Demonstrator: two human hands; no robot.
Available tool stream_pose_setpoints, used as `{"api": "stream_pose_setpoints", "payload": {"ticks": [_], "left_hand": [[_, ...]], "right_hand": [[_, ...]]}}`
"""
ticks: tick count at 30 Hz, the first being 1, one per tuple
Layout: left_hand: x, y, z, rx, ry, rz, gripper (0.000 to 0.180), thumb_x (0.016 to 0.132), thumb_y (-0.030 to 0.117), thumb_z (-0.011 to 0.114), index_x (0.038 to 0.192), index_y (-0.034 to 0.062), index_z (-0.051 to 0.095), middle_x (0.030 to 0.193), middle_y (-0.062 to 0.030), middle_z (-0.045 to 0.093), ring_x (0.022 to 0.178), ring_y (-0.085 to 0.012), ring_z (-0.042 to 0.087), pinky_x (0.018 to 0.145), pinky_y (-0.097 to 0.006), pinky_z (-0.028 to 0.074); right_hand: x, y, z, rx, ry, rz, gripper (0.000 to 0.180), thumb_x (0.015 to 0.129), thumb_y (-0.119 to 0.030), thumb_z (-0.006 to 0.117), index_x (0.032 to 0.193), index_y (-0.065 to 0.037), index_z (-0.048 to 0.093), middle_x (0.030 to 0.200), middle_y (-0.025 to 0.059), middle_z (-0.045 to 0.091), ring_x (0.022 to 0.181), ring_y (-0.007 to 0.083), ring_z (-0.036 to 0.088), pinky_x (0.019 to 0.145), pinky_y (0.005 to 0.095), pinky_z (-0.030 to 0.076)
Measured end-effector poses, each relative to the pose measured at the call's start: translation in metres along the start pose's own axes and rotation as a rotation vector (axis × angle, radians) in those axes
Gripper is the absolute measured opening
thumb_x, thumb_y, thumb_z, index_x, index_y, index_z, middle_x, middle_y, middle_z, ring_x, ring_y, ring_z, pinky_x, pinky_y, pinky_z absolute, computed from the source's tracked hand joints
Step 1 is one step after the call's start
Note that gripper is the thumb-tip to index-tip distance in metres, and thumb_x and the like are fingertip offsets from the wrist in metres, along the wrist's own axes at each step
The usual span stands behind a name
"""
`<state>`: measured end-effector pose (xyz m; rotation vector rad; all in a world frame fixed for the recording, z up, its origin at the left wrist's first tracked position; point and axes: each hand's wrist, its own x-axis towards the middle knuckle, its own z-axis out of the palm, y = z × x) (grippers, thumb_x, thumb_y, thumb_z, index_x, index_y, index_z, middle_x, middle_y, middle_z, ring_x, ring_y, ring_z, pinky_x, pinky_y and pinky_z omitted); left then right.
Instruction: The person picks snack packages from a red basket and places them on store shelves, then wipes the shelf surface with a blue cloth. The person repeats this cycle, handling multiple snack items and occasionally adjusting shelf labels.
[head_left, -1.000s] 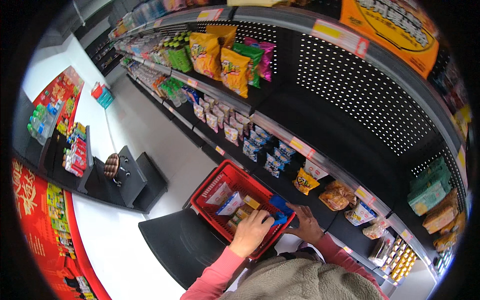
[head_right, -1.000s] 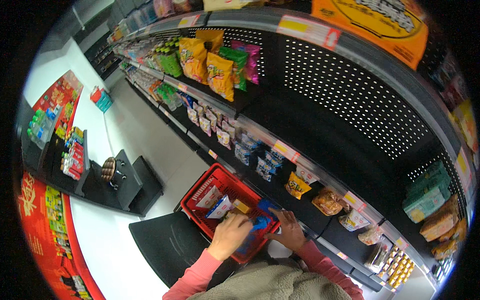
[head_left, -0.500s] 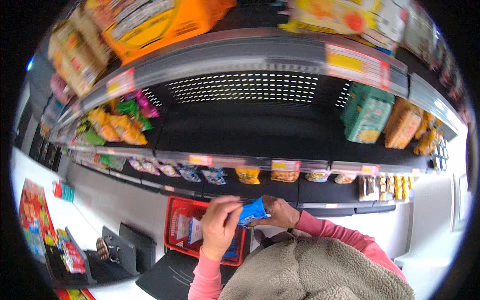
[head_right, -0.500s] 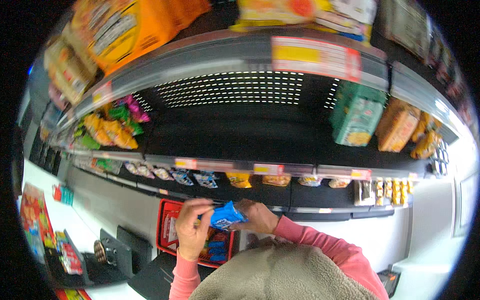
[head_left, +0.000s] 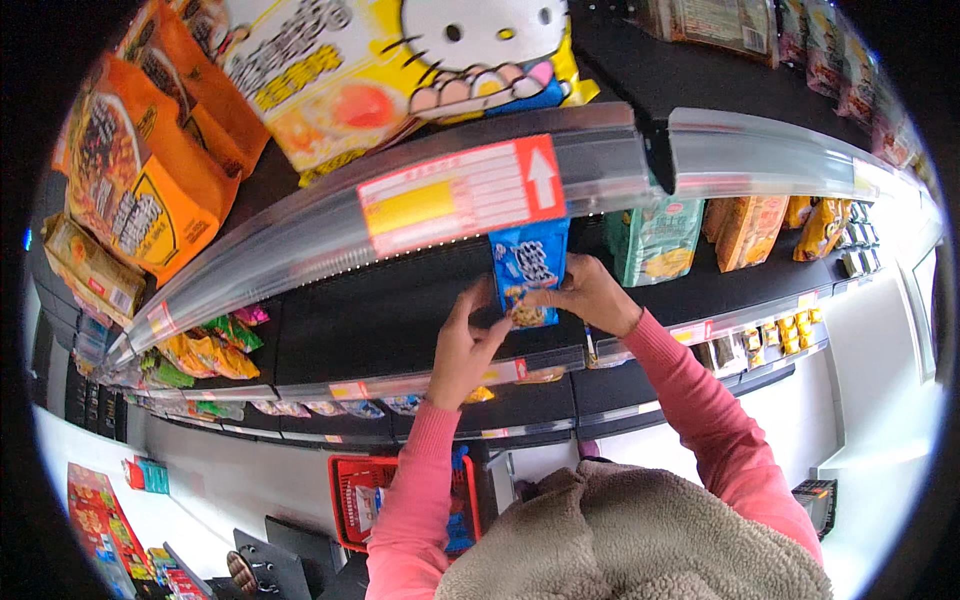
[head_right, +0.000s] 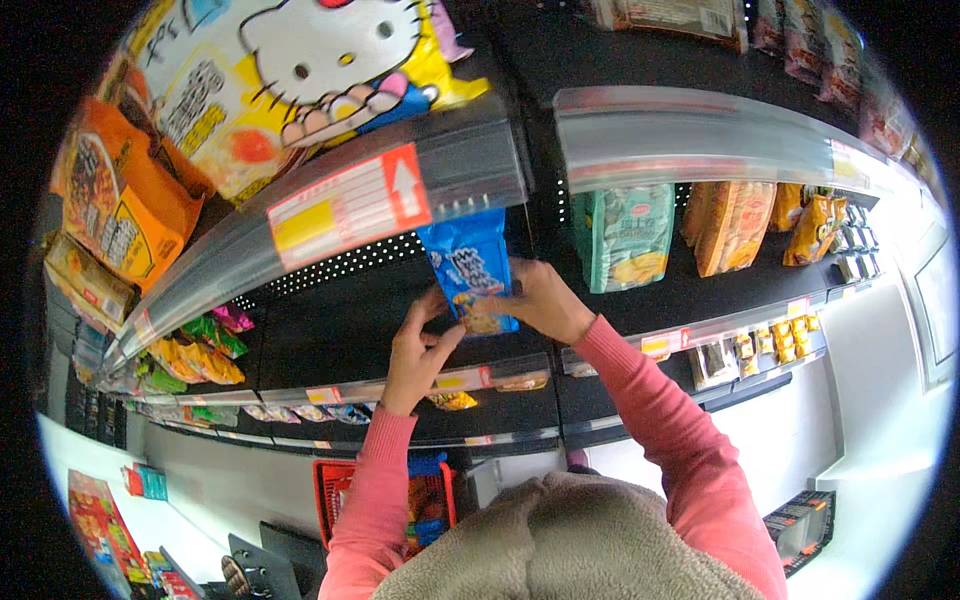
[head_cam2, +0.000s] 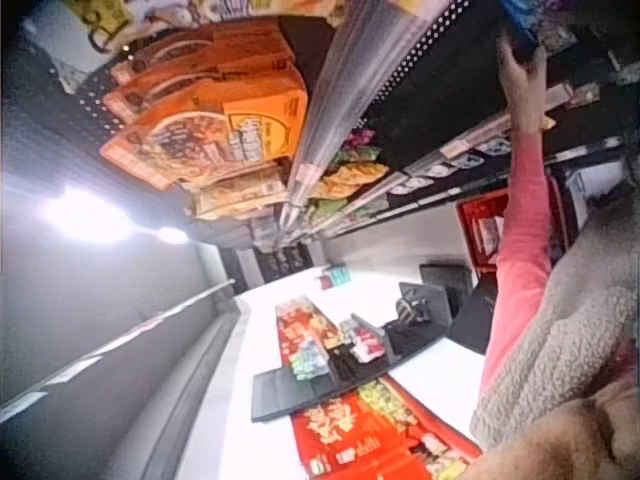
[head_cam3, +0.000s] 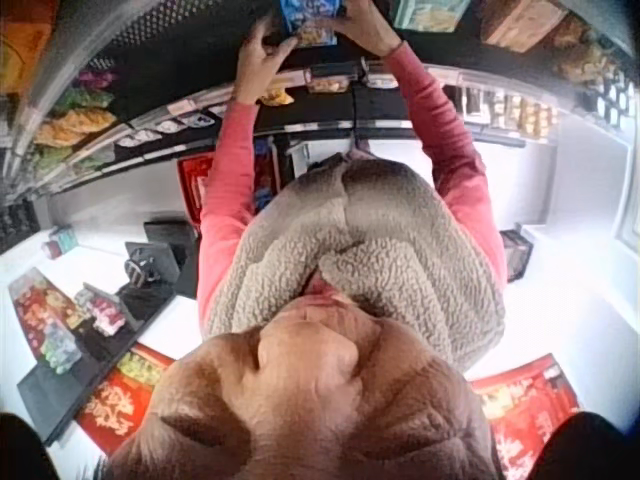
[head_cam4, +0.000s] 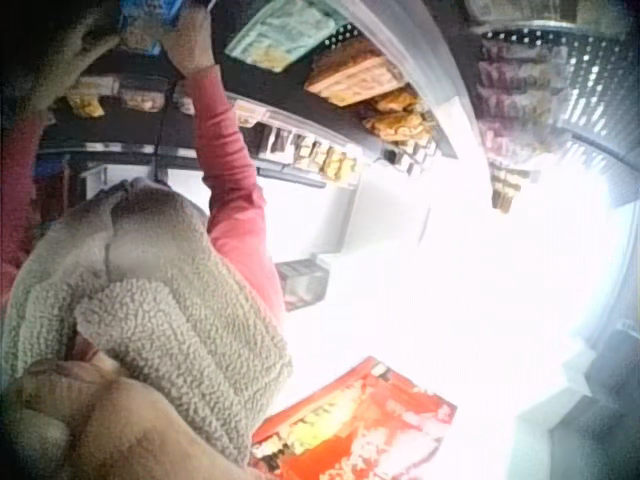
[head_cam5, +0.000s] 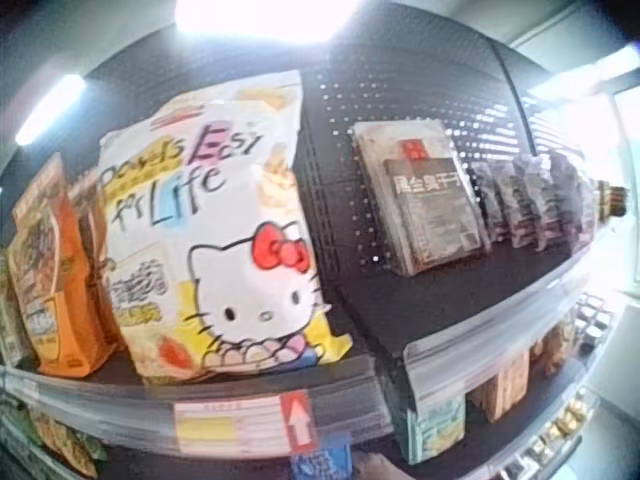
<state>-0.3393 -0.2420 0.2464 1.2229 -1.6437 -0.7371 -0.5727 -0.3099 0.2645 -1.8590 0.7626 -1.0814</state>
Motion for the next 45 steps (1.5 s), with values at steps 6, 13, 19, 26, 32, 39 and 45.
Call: {"api": "stream_pose_setpoints", "payload": {"ticks": [6,13,19,26,32,39,45], "left_hand": [[0.067,-0.067,0.034,-0.046,-0.006,-0.036,0.042,0.096,0.011,0.074,0.133,-0.0011,0.059,0.118,-0.0182,0.072,0.108,-0.024,0.072,0.081,-0.035,0.062],[0.102,-0.13,0.049,0.101,0.003,-0.04,0.03,0.101,0.012,0.069,0.129,0.0009,0.064,0.118,-0.0082,0.07,0.103,-0.0166,0.069,0.077,-0.031,0.064],[0.116,-0.179,0.063,0.219,0.124,0.056,0.033,0.102,0.017,0.068,0.13,0.0006,0.064,0.116,-0.009,0.07,0.097,-0.0172,0.069,0.075,-0.031,0.061],[0.113,-0.179,0.068,0.296,0.127,0.088,0.034,0.104,0.018,0.066,0.132,-0.0006,0.061,0.113,-0.0105,0.069,0.089,-0.0179,0.068,0.072,-0.033,0.057],[0.117,-0.157,0.074,0.246,0.178,0.032,0.038,0.101,0.02,0.07,0.131,0.0002,0.06,0.109,-0.0131,0.072,0.092,-0.0209,0.07,0.076,-0.036,0.055],[0.08,-0.08,0.059,0.095,0.262,-0.053,0.038,0.099,0.011,0.069,0.133,0.0003,0.059,0.117,-0.0187,0.074,0.105,-0.0278,0.073,0.086,-0.04,0.059],[-0.059,-0.037,0.007,0.156,0.529,0.038,0.027,0.1,0.004,0.065,0.126,0.0044,0.065,0.113,-0.0117,0.07,0.095,-0.0188,0.071,0.078,-0.03,0.056]], "right_hand": [[0.055,0.05,-0.017,-0.13,0.075,-0.126,0.037,0.088,-0.028,0.085,0.112,-0.001,0.073,0.101,0.0131,0.077,0.09,0.0155,0.071,0.083,0.0348,0.057],[0.068,0.077,-0.024,-0.015,0.136,0.022,0.046,0.088,-0.03,0.085,0.122,-0.003,0.07,0.11,0.0098,0.076,0.099,0.0167,0.068,0.09,0.0353,0.055],[0.1,0.147,-0.018,0.02,0.094,0.064,0.048,0.088,-0.029,0.084,0.124,-0.002,0.068,0.111,0.011,0.075,0.099,0.0196,0.069,0.088,0.038,0.056],[0.104,0.175,-0.01,-0.061,0.135,0.072,0.046,0.089,-0.027,0.081,0.124,-0.002,0.066,0.111,0.0148,0.075,0.1,0.0284,0.071,0.087,0.0414,0.057],[0.067,0.167,-0.01,-0.562,0.216,-0.048,0.037,0.092,-0.019,0.077,0.123,-0.002,0.066,0.114,0.0174,0.072,0.106,0.0357,0.069,0.091,0.0415,0.056],[0.064,0.154,-0.004,-0.305,0.38,-0.131,0.048,0.089,-0.016,0.083,0.131,-0.001,0.064,0.113,0.0123,0.071,0.102,0.0329,0.067,0.094,0.0401,0.054],[0.001,0.072,0.009,-0.09,0.451,0.029,0.028,0.097,-0.014,0.074,0.121,-0.002,0.068,0.104,0.0118,0.068,0.088,0.0186,0.067,0.079,0.0296,0.055]]}}
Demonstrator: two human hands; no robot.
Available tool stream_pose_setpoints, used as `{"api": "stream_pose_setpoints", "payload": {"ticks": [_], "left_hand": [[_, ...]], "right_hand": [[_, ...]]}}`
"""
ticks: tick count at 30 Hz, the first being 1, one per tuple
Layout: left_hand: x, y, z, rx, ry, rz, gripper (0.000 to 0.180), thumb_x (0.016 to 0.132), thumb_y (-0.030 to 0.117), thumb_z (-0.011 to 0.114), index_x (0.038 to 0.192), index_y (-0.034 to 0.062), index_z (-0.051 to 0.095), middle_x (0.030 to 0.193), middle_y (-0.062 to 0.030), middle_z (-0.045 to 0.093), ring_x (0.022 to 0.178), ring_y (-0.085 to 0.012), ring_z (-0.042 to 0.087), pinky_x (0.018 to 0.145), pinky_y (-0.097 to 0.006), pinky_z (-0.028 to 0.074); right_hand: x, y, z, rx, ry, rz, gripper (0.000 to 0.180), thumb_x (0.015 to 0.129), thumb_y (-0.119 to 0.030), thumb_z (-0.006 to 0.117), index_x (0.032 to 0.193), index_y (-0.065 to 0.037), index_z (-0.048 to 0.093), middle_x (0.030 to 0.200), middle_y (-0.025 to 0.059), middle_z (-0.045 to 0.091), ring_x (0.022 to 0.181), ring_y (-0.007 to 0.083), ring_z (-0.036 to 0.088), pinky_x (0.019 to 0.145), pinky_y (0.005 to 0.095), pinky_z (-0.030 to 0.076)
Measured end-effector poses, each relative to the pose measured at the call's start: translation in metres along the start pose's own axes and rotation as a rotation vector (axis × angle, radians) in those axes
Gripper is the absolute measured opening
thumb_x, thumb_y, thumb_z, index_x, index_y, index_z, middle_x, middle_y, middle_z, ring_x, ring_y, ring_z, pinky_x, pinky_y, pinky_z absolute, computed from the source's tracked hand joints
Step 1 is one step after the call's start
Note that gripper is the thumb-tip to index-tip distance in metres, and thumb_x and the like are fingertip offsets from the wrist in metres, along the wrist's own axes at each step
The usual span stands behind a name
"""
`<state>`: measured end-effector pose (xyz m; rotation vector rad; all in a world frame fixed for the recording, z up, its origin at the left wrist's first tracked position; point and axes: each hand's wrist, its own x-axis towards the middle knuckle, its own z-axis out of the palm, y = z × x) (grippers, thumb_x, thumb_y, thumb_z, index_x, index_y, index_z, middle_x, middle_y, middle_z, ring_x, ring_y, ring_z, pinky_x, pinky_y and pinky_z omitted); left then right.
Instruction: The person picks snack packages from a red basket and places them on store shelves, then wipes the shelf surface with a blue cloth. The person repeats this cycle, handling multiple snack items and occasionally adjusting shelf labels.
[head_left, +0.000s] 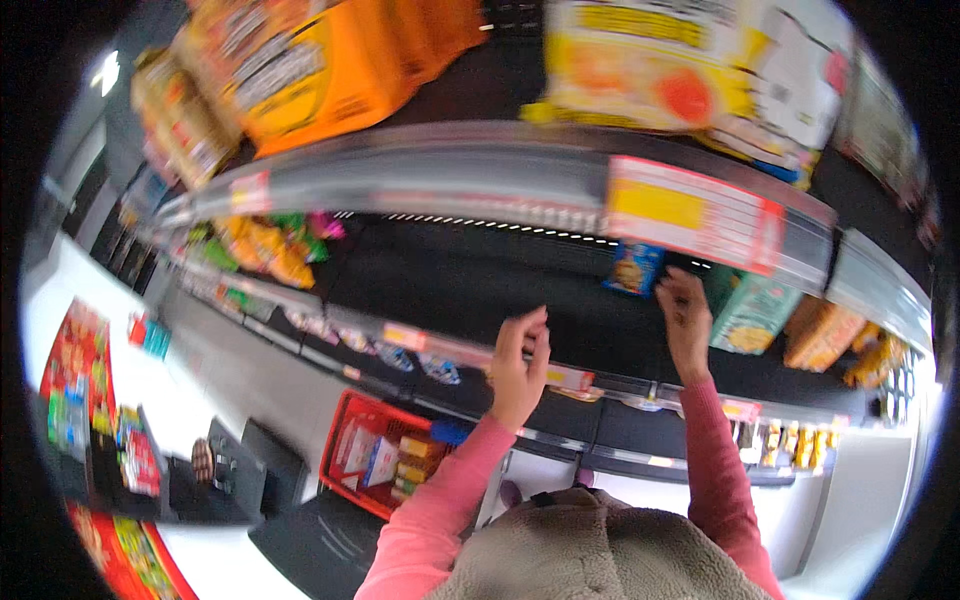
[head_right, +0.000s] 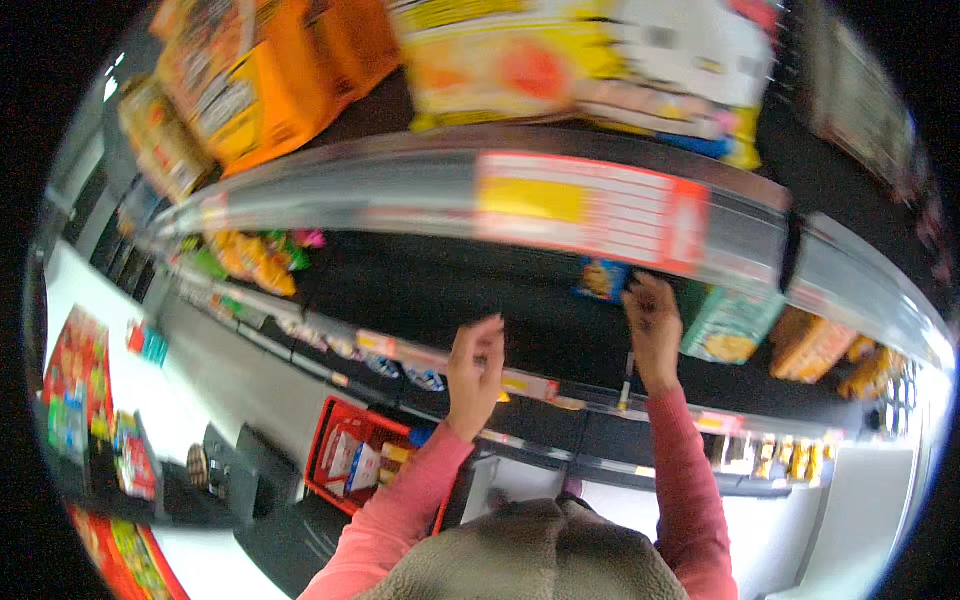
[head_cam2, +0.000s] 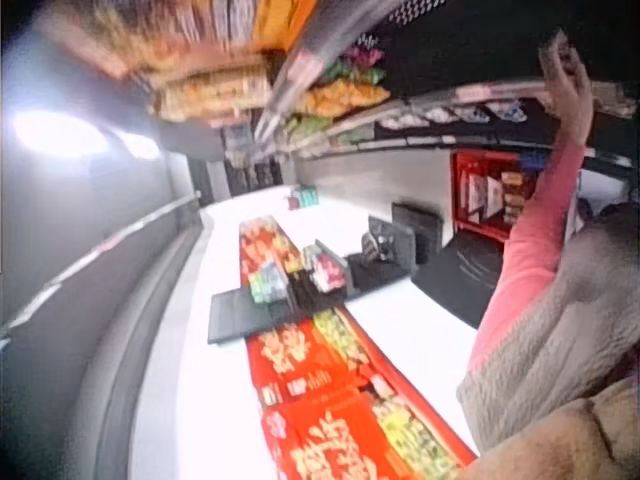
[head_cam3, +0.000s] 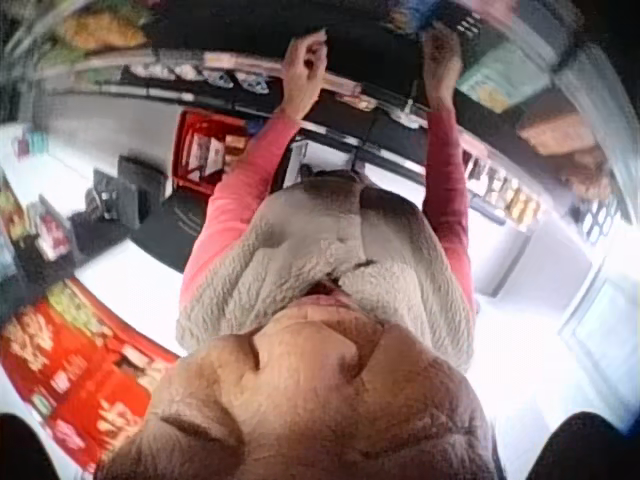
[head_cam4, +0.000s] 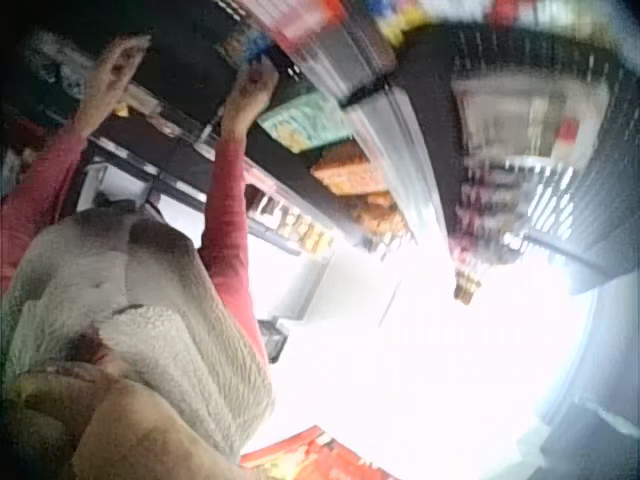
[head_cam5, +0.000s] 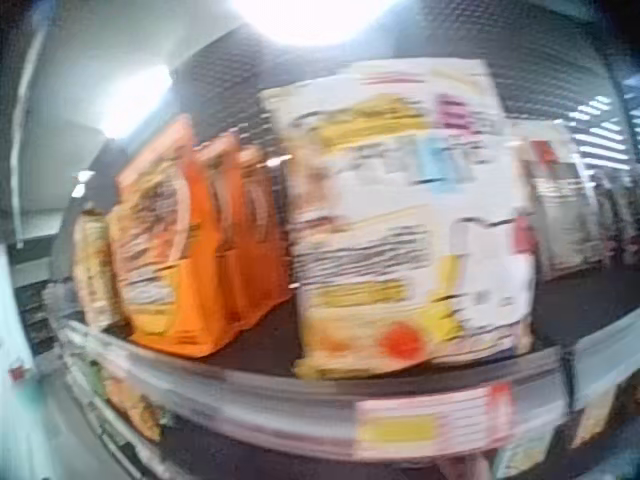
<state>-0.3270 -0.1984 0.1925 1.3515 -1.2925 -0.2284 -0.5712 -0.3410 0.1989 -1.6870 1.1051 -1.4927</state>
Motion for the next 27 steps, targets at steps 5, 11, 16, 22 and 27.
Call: {"api": "stream_pose_setpoints", "payload": {"ticks": [5,11,16,22,27], "left_hand": [[-0.135,-0.075,-0.098,0.094,0.304,-0.334,0.024,0.095,-0.001,0.066,0.118,0.0062,0.066,0.1,-0.0086,0.066,0.084,-0.017,0.065,0.07,-0.031,0.052],[-0.317,-0.177,-0.174,0.595,0.076,-0.894,0.056,0.094,0.031,0.067,0.144,0.0126,0.048,0.117,-0.0228,0.065,0.097,-0.0403,0.069,0.085,-0.05,0.056],[-0.368,-0.209,-0.178,0.634,-0.041,-1.258,0.066,0.094,0.051,0.063,0.149,0.019,0.046,0.128,-0.0275,0.062,0.112,-0.0479,0.066,0.095,-0.056,0.055],[-0.385,-0.226,-0.176,0.582,-0.246,-1.181,0.064,0.091,0.057,0.065,0.141,0.0176,0.054,0.128,-0.0277,0.062,0.115,-0.0476,0.065,0.095,-0.056,0.054],[-0.393,-0.243,-0.174,0.604,-0.209,-1.223,0.056,0.091,0.053,0.067,0.133,0.0153,0.061,0.124,-0.024,0.067,0.115,-0.0449,0.065,0.094,-0.055,0.055]], "right_hand": [[-0.047,-0.035,0.008,-0.318,-0.202,-0.07,0.02,0.099,-0.008,0.069,0.118,-0.003,0.069,0.098,0.0086,0.065,0.083,0.0165,0.064,0.071,0.0291,0.052],[-0.103,-0.062,0.029,-0.285,-0.337,-0.122,0.014,0.098,-0.003,0.066,0.112,0.0,0.069,0.093,0.0111,0.064,0.078,0.0189,0.063,0.069,0.0325,0.051],[-0.16,-0.075,0.044,-0.319,-0.55,-0.061,0.013,0.097,-0.003,0.066,0.11,0.001,0.068,0.091,0.0141,0.064,0.076,0.024,0.065,0.069,0.0355,0.053],[-0.204,-0.079,0.043,-0.32,-0.653,0.064,0.013,0.095,-0.002,0.068,0.108,0.001,0.07,0.092,0.0145,0.066,0.075,0.0229,0.066,0.068,0.0353,0.054],[-0.226,-0.081,0.034,-0.405,-0.671,0.098,0.015,0.096,-0.006,0.067,0.109,0.0,0.07,0.094,0.013,0.069,0.078,0.0218,0.067,0.069,0.0341,0.054]]}}
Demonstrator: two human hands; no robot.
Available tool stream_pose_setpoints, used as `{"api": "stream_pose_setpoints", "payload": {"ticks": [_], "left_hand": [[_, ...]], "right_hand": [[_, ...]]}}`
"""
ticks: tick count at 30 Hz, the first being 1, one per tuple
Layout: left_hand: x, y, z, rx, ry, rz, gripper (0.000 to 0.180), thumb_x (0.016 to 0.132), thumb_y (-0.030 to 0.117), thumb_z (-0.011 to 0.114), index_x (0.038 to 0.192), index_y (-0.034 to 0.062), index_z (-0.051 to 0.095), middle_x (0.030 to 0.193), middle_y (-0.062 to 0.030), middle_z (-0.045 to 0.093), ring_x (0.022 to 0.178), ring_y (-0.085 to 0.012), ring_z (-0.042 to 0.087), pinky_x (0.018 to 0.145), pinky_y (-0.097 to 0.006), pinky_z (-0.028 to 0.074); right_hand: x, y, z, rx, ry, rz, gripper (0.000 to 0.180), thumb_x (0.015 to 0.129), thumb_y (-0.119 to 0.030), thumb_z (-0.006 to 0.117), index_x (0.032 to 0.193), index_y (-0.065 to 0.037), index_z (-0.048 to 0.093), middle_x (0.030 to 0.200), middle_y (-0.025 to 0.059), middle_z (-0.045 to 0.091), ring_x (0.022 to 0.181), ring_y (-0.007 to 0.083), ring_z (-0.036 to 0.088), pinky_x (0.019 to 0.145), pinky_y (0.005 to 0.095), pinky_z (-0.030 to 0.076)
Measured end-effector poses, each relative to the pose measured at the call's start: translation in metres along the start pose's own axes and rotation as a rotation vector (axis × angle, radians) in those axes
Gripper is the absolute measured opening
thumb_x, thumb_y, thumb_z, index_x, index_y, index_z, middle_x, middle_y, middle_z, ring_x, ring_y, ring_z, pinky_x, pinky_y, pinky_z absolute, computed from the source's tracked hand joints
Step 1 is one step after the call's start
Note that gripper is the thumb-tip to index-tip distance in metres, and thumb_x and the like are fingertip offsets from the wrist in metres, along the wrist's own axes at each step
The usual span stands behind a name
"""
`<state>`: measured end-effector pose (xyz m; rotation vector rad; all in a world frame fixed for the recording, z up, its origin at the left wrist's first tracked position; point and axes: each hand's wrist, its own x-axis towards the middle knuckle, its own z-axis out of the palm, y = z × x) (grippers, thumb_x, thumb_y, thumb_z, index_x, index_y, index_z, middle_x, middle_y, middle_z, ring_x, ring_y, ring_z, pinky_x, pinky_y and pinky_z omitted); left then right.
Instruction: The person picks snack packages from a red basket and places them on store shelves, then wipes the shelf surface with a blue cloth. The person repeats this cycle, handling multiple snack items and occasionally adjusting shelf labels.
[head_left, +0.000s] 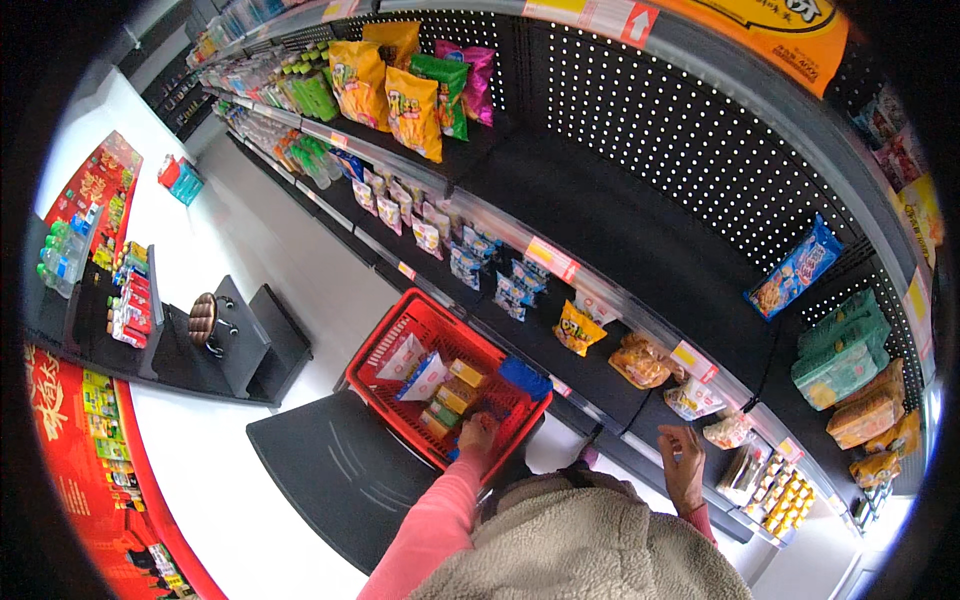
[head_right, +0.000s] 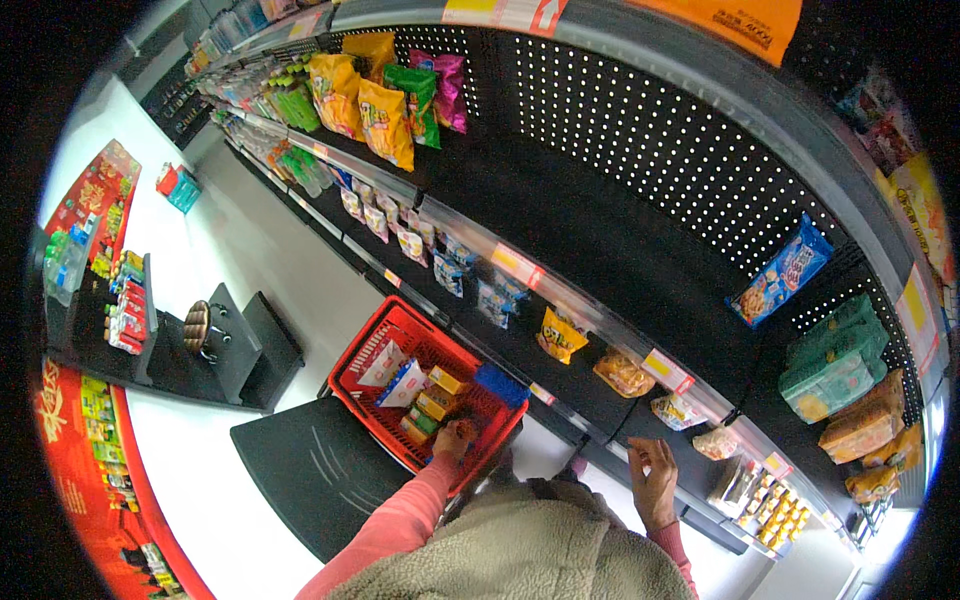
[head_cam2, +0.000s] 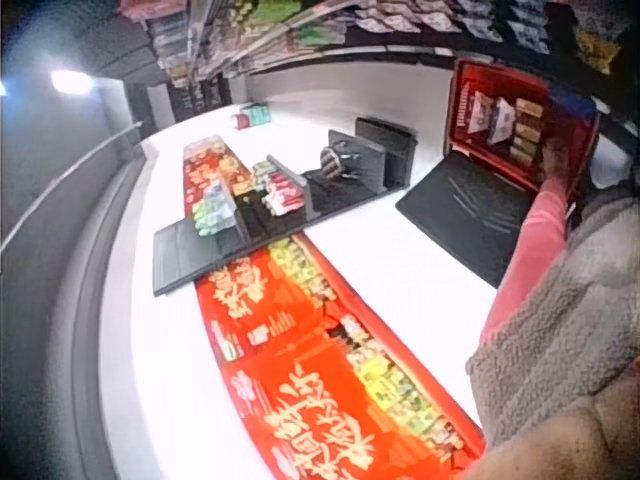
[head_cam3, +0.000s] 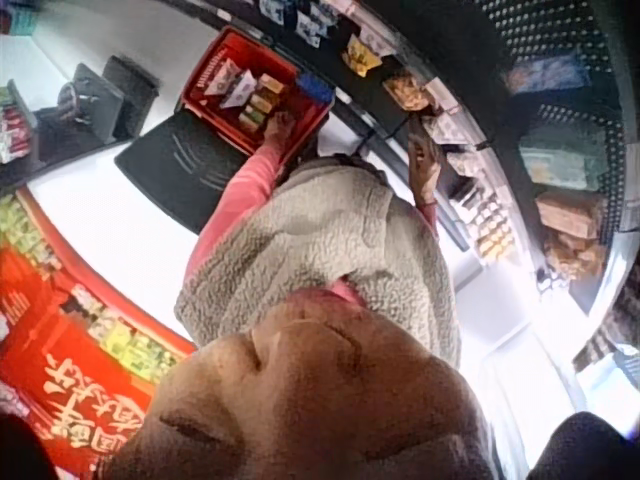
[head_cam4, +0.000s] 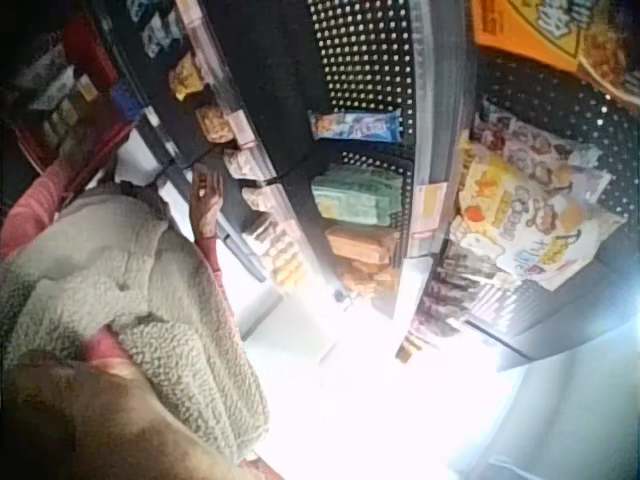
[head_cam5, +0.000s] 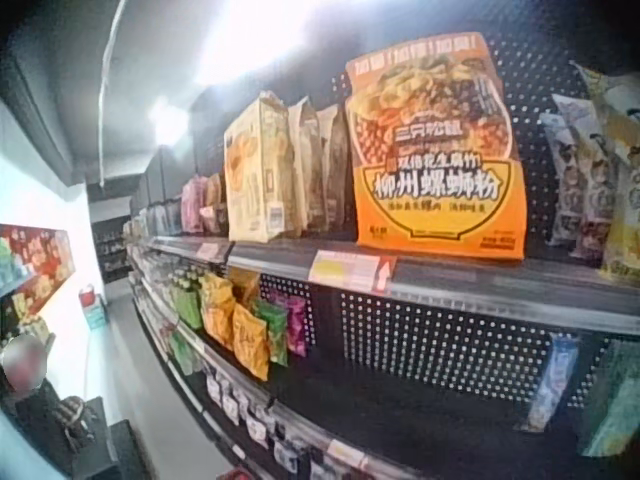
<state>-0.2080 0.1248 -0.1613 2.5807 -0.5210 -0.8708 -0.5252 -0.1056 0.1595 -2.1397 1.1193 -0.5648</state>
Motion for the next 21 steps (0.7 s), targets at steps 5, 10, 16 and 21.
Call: {"api": "stream_pose_setpoints", "payload": {"ticks": [5,10,16,21], "left_hand": [[0.002,-0.018,0.001,-0.153,0.142,0.031,0.045,0.095,0.049,0.065,0.113,0.0082,0.07,0.103,-0.0269,0.072,0.101,-0.0466,0.069,0.086,-0.054,0.056],[-0.003,-0.04,-0.007,-0.088,0.076,0.046,0.036,0.097,0.036,0.063,0.103,0.0014,0.069,0.098,-0.025,0.073,0.088,-0.0433,0.073,0.078,-0.052,0.058],[-0.016,-0.039,-0.017,-0.392,-0.273,-0.216,0.03,0.097,0.03,0.066,0.089,0.0026,0.072,0.082,-0.0137,0.075,0.063,-0.0272,0.074,0.058,-0.043,0.06],[-0.011,-0.045,-0.005,-0.517,-0.239,-0.19,0.041,0.099,0.028,0.068,0.069,0.0001,0.069,0.065,-0.0128,0.072,0.05,-0.0223,0.071,0.042,-0.037,0.054]], "right_hand": [[-0.02,0.0,0.01,0.02,0.003,0.051,0.014,0.098,-0.004,0.066,0.11,-0.001,0.071,0.094,0.0139,0.07,0.08,0.0234,0.069,0.07,0.0358,0.056],[-0.035,0.0,0.014,-0.006,-0.003,0.102,0.012,0.101,-0.007,0.065,0.108,0.001,0.069,0.095,0.0133,0.07,0.081,0.0217,0.068,0.069,0.0347,0.055],[-0.04,-0.006,0.024,-0.027,-0.029,0.147,0.011,0.1,-0.005,0.066,0.109,0.0,0.069,0.094,0.0108,0.067,0.082,0.0197,0.066,0.068,0.0333,0.053],[-0.04,-0.009,0.029,0.0,-0.03,0.172,0.01,0.099,-0.004,0.066,0.108,0.0,0.068,0.094,0.0112,0.067,0.081,0.0205,0.066,0.069,0.0338,0.054]]}}
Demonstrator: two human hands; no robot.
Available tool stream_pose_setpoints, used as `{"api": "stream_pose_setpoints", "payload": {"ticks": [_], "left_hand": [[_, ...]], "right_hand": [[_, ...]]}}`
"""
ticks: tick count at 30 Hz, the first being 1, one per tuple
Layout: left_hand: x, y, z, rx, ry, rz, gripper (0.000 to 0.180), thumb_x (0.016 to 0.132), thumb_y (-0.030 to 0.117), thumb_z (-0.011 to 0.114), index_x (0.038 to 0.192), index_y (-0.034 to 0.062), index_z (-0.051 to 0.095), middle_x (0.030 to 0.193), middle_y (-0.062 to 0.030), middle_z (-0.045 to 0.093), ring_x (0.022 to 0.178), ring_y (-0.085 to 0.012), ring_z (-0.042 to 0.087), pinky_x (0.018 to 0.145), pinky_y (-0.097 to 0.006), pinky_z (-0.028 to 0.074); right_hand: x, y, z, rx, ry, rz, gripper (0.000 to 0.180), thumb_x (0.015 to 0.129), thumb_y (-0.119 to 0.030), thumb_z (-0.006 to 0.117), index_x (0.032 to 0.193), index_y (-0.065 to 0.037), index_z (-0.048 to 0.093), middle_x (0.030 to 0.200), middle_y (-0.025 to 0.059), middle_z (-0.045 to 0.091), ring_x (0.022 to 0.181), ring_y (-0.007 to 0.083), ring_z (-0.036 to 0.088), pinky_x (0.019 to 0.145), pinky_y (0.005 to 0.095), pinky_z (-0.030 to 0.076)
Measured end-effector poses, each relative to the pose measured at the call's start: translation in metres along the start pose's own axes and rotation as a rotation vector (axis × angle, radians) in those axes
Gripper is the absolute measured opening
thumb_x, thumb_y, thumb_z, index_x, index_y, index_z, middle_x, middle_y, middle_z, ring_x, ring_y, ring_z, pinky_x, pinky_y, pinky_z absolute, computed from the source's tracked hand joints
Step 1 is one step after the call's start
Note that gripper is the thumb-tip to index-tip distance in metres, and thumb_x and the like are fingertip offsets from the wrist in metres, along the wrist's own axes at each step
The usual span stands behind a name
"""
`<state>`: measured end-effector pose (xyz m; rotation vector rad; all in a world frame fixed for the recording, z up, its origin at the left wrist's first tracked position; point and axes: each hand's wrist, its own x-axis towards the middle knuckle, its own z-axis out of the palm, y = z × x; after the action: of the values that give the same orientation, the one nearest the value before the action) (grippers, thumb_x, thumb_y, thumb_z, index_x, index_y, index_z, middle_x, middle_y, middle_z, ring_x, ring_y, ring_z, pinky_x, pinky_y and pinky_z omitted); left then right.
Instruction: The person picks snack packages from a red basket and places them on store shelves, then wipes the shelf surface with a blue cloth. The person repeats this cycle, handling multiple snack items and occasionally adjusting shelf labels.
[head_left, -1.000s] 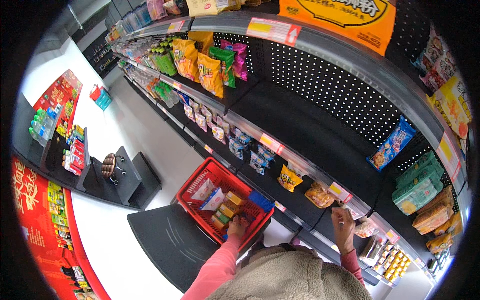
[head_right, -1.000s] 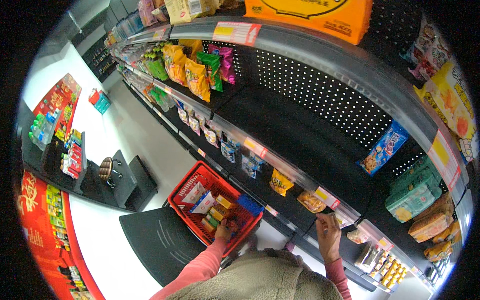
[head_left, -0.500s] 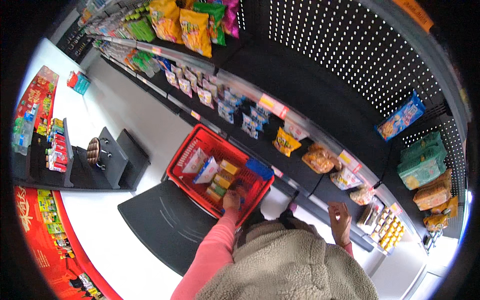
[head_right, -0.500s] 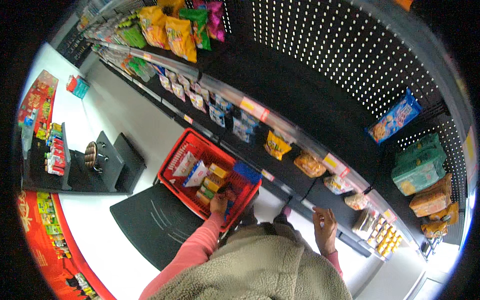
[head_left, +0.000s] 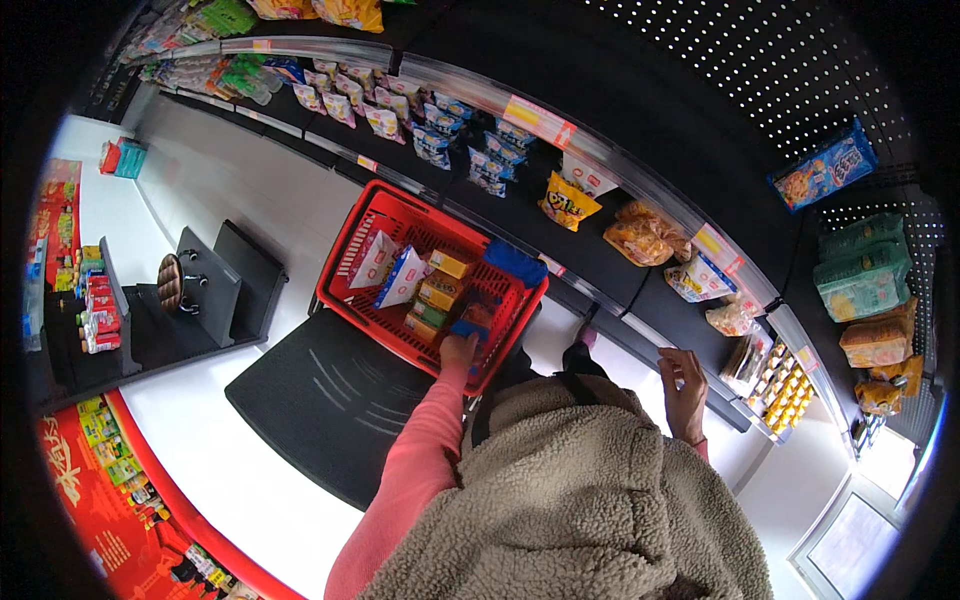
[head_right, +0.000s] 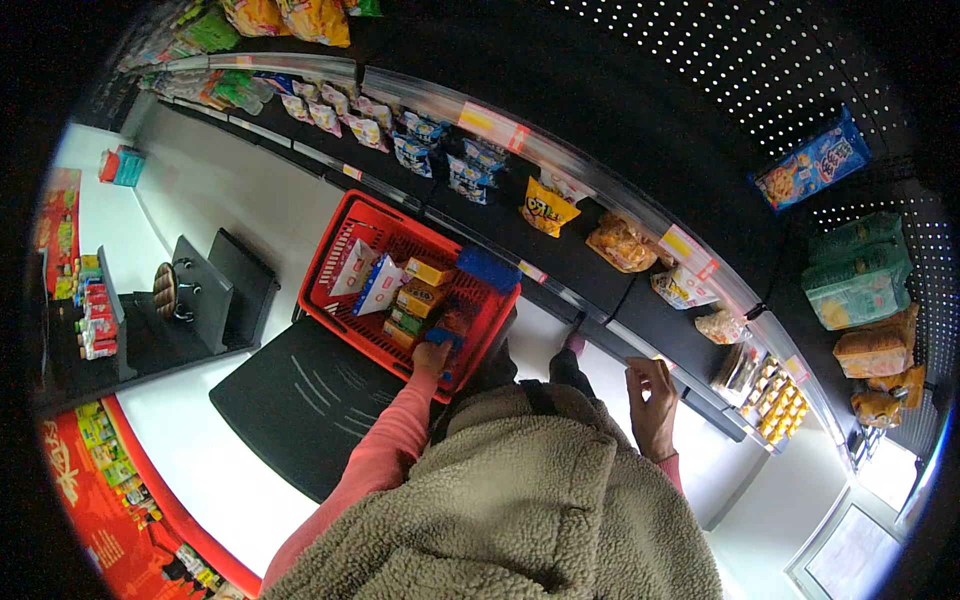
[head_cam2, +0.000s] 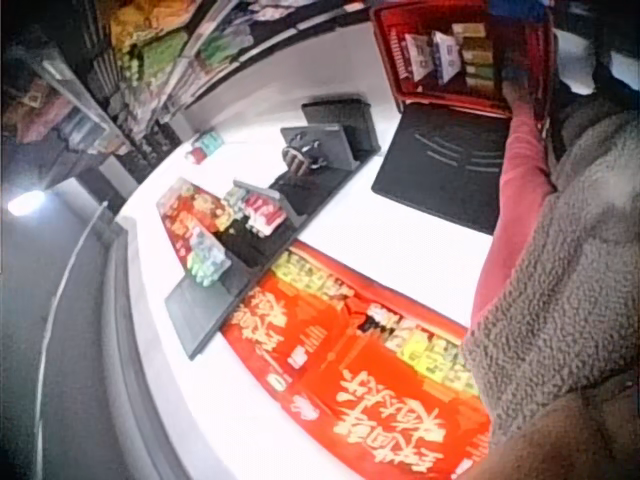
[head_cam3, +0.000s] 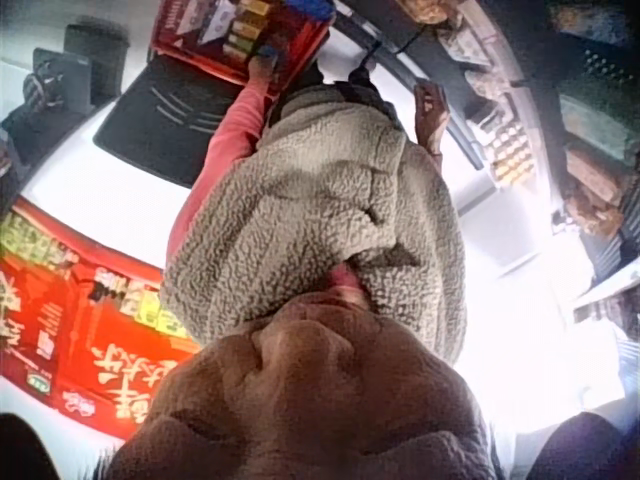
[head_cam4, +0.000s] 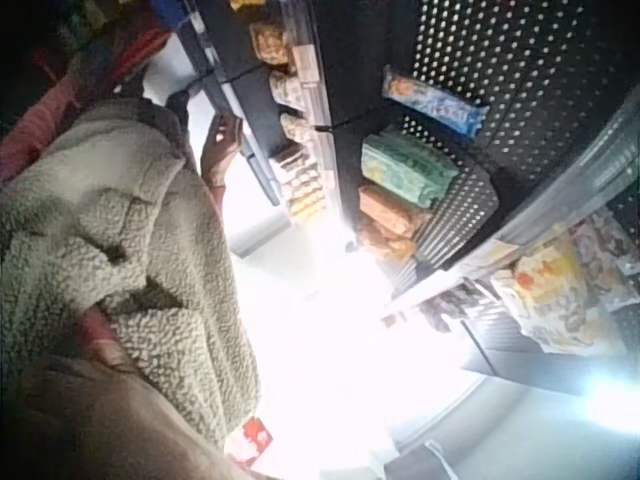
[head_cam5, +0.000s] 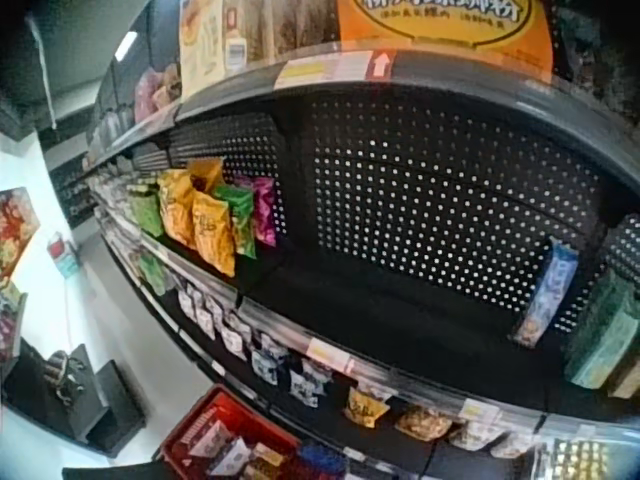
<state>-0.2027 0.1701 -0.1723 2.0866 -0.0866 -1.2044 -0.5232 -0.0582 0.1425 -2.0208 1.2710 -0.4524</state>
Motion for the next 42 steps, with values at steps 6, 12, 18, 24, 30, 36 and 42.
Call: {"api": "stream_pose_setpoints", "payload": {"ticks": [6,12,18,24,30,36,42], "left_hand": [[0.03,-0.006,0.015,-0.381,0.05,-0.252,0.035,0.099,0.023,0.067,0.073,0.001,0.071,0.062,-0.0098,0.07,0.051,-0.0213,0.07,0.042,-0.038,0.052],[0.022,0.013,0.022,-0.354,0.256,-0.118,0.016,0.094,0.018,0.067,0.097,0.0025,0.069,0.084,-0.0182,0.073,0.066,-0.0339,0.071,0.055,-0.046,0.054],[-0.032,0.072,-0.012,0.496,0.261,0.394,0.027,0.09,0.018,0.065,0.115,0.0064,0.067,0.095,-0.0253,0.072,0.082,-0.0496,0.068,0.074,-0.054,0.056],[-0.159,0.191,-0.059,0.765,0.25,0.722,0.025,0.09,0.015,0.065,0.114,0.0084,0.068,0.109,-0.0199,0.067,0.098,-0.0461,0.065,0.081,-0.055,0.054],[-0.253,0.312,-0.076,0.917,0.241,1.057,0.013,0.092,0.014,0.068,0.103,0.006,0.069,0.108,-0.013,0.066,0.099,-0.0356,0.067,0.077,-0.047,0.056],[-0.3,0.406,-0.041,0.713,0.186,1.402,0.012,0.09,0.005,0.073,0.101,0.0077,0.068,0.107,-0.0094,0.071,0.094,-0.0317,0.069,0.077,-0.04,0.055],[-0.315,0.479,0.028,0.498,-0.036,1.635,0.015,0.091,-0.004,0.07,0.104,0.0008,0.064,0.105,-0.0148,0.069,0.093,-0.0303,0.068,0.079,-0.037,0.055]], "right_hand": [[0.0,-0.001,0.0,0.0,-0.017,-0.002,0.011,0.099,-0.003,0.064,0.108,0.0,0.068,0.097,0.0117,0.067,0.082,0.0218,0.067,0.069,0.033,0.056],[0.005,0.004,-0.001,0.022,-0.02,-0.004,0.011,0.098,-0.003,0.066,0.108,-0.002,0.07,0.099,0.0117,0.068,0.082,0.0215,0.069,0.068,0.0329,0.057],[0.014,0.009,-0.006,0.039,-0.018,-0.078,0.01,0.096,-0.003,0.067,0.105,-0.001,0.07,0.096,0.0128,0.067,0.082,0.0243,0.07,0.067,0.0337,0.059],[0.033,0.002,-0.009,0.086,-0.107,-0.13,0.012,0.096,-0.007,0.068,0.107,-0.001,0.07,0.096,0.0139,0.067,0.085,0.0275,0.071,0.074,0.0375,0.061],[0.063,-0.03,-0.008,0.151,-0.27,-0.376,0.033,0.094,-0.017,0.073,0.124,-0.004,0.066,0.108,0.0166,0.066,0.094,0.0316,0.07,0.081,0.0411,0.06],[0.093,-0.066,-0.035,0.16,-0.148,-0.556,0.059,0.089,-0.026,0.08,0.14,-0.007,0.057,0.118,0.0187,0.064,0.103,0.0363,0.07,0.084,0.0433,0.06],[0.108,-0.067,-0.093,0.192,0.02,-0.47,0.061,0.087,-0.028,0.082,0.139,-0.007,0.057,0.12,0.0178,0.063,0.1,0.0376,0.07,0.08,0.0452,0.059]]}}
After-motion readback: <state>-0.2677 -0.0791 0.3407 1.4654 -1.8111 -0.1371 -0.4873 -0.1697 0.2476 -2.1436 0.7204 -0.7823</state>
